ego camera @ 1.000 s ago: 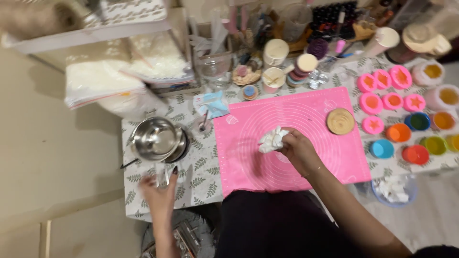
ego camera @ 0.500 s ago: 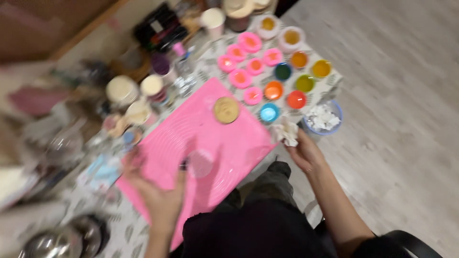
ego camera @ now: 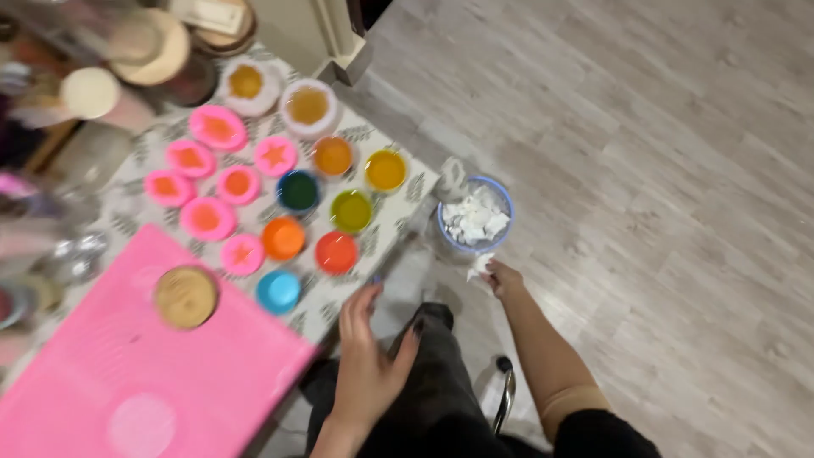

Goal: The recorder is seen preparing wax, mixing scents and colors, and preparing molds for candle making.

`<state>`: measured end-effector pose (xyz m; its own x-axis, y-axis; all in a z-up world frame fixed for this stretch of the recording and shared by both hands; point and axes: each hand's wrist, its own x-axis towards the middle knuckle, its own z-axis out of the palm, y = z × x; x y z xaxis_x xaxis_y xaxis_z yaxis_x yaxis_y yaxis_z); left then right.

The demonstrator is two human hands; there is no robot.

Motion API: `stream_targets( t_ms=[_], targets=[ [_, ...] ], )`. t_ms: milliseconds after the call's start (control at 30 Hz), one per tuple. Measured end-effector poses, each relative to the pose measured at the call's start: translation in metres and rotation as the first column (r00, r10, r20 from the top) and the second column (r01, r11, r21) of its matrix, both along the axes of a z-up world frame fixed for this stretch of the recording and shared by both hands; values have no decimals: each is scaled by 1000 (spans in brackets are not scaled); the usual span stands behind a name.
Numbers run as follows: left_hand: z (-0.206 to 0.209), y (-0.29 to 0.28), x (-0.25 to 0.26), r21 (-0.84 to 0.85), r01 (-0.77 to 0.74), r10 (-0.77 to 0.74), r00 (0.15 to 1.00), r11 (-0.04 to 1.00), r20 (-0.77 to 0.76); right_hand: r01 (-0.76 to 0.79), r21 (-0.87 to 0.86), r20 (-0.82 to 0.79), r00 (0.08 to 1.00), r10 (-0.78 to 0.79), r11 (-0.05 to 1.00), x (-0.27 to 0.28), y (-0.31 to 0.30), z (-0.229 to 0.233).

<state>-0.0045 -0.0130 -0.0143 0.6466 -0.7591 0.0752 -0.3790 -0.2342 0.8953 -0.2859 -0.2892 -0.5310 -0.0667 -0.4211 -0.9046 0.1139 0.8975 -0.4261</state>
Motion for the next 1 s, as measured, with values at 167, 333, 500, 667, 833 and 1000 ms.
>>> stream_targets(
  t_ms=[167,333,500,667,833,1000],
  targets=[
    [-111,-2,-18,125,-42,37,998,991,43,-239,-26,-127,964,234,971,25,-42,-78],
    [-150,-14,-25,167,-174,145,974,971,172,-192,41,-163,967,196,981,70,-67,-33],
    [-113,-31,-17,136,-170,150,978,976,141,-445,148,-49,889,456,883,73,-54,12],
    [-55,-14,-15,113,-220,215,975,969,52,-874,148,-228,425,876,463,47,-2,81],
    [23,37,6,33,-361,357,930,932,86,-965,183,-84,173,981,186,63,64,165],
    [42,138,26,-59,-513,516,856,856,42,-940,302,47,-153,987,-160,118,125,212]
  ],
)
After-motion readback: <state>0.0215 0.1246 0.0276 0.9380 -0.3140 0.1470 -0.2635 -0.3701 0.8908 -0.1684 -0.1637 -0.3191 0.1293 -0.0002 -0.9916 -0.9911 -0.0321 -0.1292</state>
